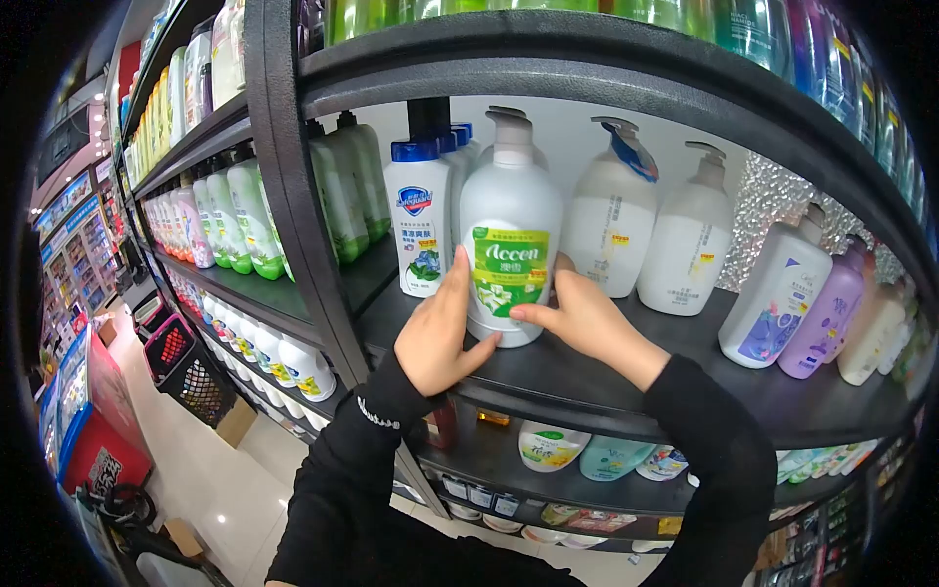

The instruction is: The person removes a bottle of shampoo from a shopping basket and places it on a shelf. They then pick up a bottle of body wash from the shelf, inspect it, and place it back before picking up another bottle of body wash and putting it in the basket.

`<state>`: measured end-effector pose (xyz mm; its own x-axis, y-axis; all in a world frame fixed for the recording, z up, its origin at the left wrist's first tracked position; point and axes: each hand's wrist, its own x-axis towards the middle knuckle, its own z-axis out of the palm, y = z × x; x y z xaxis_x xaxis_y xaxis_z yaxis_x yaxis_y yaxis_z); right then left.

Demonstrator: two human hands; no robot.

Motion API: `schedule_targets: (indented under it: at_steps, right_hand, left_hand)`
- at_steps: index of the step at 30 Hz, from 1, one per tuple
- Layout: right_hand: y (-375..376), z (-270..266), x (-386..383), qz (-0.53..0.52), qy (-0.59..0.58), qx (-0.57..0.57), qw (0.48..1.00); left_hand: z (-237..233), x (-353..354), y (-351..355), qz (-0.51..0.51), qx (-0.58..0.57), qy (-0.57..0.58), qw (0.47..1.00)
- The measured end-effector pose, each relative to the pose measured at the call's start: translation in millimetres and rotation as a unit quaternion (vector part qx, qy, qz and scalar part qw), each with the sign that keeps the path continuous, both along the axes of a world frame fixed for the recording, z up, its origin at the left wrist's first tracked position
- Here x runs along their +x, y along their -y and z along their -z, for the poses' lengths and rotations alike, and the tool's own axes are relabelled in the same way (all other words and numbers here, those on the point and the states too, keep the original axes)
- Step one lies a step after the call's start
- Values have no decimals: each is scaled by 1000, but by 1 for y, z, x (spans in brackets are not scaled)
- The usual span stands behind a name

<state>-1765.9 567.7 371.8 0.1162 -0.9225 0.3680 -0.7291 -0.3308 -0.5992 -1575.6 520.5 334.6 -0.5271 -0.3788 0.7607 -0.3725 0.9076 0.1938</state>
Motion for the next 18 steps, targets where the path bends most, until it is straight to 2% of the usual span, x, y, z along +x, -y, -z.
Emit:
schedule_targets:
  at_steps: [1, 3, 5, 11, 18]
  right_hand:
    - [1, -5, 3, 40, -31, 55, 997]
    - [11, -1, -1, 43, -55, 56, 996]
    - [20, 6, -6, 41, -80, -31, 995]
    - [23, -1, 5, 87, -88, -9, 992]
    - [24, 10, 3, 74, -69, -53, 994]
  left_hand:
    - [1, -1, 4, 1, 1, 1, 1000]
    - [4, -4, 15, 8, -59, -25, 998]
    - [4, -5, 18, 9, -35, -18, 999]
    - [5, -9, 26, -8, 7, -27, 1000]
    - [7, -10, 27, -15, 3, -35, 999]
